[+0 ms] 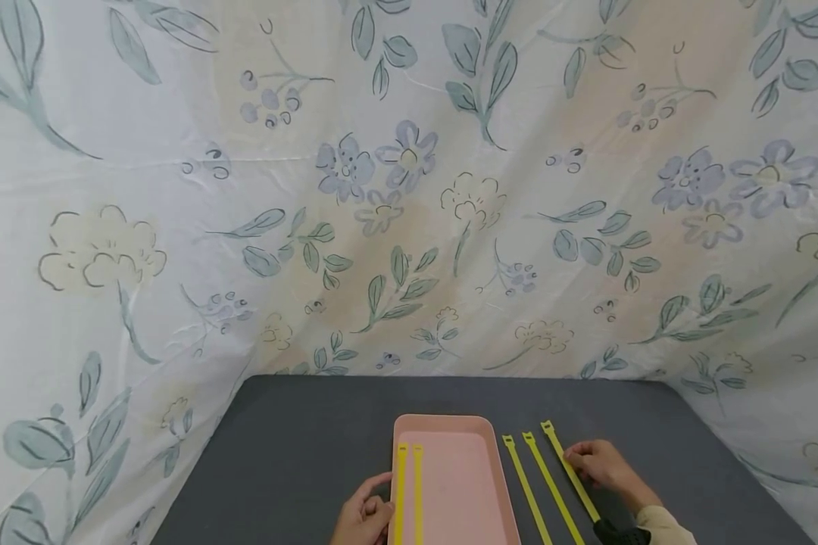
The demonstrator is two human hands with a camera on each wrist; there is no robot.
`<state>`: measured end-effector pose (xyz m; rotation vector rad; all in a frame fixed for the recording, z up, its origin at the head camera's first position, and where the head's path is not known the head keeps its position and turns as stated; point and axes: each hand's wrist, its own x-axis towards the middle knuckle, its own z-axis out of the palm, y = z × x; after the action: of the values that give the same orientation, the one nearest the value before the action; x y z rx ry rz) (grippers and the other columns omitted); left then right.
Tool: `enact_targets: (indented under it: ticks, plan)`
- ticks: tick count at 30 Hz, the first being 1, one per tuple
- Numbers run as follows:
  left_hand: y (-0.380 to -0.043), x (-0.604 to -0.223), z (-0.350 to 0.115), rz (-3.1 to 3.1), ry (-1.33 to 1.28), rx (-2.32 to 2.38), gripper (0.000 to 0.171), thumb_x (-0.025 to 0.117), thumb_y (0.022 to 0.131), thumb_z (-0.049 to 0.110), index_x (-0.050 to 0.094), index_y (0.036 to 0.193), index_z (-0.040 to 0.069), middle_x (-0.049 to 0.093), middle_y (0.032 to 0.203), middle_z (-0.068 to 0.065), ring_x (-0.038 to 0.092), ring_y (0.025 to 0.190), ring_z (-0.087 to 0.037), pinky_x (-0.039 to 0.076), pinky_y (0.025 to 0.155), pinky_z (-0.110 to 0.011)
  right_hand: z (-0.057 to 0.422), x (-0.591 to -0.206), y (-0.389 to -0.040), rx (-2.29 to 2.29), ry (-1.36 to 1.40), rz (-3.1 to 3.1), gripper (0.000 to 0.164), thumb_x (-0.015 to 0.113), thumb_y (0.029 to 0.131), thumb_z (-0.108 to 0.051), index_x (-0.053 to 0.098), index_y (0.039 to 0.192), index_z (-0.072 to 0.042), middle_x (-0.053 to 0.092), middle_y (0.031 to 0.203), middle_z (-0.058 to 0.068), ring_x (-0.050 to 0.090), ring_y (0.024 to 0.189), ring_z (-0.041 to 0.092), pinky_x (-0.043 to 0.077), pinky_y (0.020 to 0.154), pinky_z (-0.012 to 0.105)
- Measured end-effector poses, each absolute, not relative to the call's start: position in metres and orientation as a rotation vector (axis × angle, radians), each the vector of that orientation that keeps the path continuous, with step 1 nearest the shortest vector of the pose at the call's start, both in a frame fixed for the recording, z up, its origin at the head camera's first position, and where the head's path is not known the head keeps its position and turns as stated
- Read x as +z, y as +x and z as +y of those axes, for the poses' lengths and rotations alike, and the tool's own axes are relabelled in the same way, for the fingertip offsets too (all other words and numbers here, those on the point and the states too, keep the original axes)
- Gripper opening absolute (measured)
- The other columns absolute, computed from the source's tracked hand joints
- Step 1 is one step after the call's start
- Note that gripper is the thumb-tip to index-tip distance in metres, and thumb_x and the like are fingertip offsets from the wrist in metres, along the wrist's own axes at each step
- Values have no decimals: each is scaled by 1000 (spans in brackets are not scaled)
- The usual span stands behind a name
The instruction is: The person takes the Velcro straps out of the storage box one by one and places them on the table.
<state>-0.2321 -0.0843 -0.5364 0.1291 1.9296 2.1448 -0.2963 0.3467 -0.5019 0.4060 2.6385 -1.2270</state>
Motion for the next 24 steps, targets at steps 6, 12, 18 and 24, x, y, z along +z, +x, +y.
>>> enact_targets:
  ticks: [6,12,18,24]
  plan:
    - [-232,-538,-84,1949,150,2140,54,60,90,12,43,139,-3,51,61,4,45,48,-7,41,49,-21,346,-504,-295,-1162,405,2662,20,57,93,-18,70,95,-3,59,70,3,51,61,15,41,54,30]
    - [-232,-539,-84,1957,126,2128,54,61,90,13,44,138,-3,52,61,4,46,48,-7,42,49,-21,345,-504,-293,-1100,374,2701,20,58,93,-20,71,95,-4,61,73,3,52,65,16,42,55,30]
    - [-231,-537,-84,1955,117,2129,54,61,90,12,43,139,-3,51,61,4,45,48,-6,41,48,-21,342,-505,-293,-1039,408,2724,23,58,91,-23,71,95,-5,63,78,4,55,70,17,46,57,32]
    - [-231,-533,-83,1973,92,2121,54,61,90,13,44,138,-2,51,61,4,44,46,-7,40,47,-20,340,-504,-294,-1000,444,2725,22,58,90,-24,71,92,-7,63,78,3,56,70,16,46,58,31]
